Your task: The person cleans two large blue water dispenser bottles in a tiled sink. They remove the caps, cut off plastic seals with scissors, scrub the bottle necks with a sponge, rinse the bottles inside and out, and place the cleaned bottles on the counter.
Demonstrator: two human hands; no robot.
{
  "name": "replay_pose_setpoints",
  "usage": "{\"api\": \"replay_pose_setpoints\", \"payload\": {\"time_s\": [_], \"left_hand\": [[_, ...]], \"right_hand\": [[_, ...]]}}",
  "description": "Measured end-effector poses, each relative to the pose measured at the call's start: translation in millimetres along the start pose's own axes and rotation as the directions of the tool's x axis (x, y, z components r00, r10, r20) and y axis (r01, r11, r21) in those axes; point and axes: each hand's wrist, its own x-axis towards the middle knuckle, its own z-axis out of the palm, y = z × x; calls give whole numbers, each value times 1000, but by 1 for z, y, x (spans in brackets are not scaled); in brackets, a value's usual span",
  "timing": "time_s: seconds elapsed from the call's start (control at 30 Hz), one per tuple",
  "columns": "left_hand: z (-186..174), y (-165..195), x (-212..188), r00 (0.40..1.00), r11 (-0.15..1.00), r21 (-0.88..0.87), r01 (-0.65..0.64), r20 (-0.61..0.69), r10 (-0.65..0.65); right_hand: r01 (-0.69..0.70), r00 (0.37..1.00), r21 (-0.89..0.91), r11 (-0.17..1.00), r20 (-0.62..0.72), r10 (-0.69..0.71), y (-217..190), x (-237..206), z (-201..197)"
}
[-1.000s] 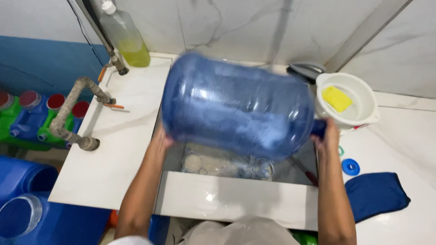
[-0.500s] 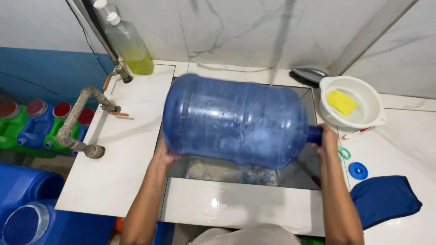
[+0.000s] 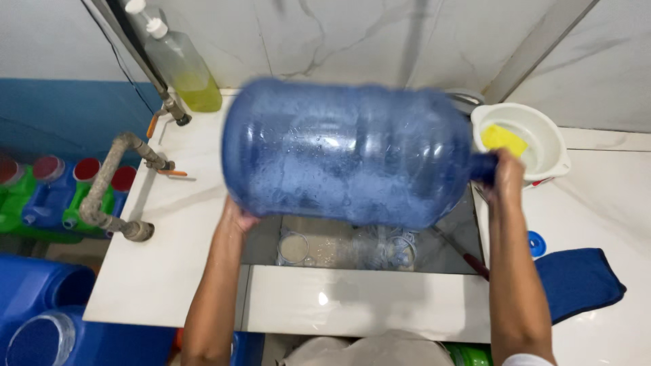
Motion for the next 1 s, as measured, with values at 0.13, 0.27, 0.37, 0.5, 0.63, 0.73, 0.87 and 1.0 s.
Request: {"api": "replay_pose_setpoints", "payload": {"time_s": [0.13,0.27,0.37,0.5,0.63,0.73,0.87,1.0], "left_hand": [[-1,21,32,990,993,-11,-115,77,116],[-15,-14,14,998,999,-31,18,-57,-20],[-20,-19,-4,996,999,-34,25,-81,-28],[-12,20,11,991,991,-6,-134,12,134],[-20,9,22,999,997,-67,-42,10,42],[-48,-26,16,991,995,-27,98,-91,-100],[-76,-26,44,1000,995,-92,30,11,-29],[-67,3,83,985,990,-85,-112,121,121]], "right_hand": [[51,991,300,953,104,-86,-12,21,20],[-186,976,-200,962,-146,159,47,-27,9],[-139,988,-140,980,-90,127,48,-22,3],[-42,987,337,941,160,-13,13,23,22],[-148,987,410,900,117,109,46,2,29],[-203,978,-168,965,-77,192,78,-34,5],[-162,985,-99,982,-72,155,41,-15,-9],[-71,986,332,941,165,17,1,8,6]]}}
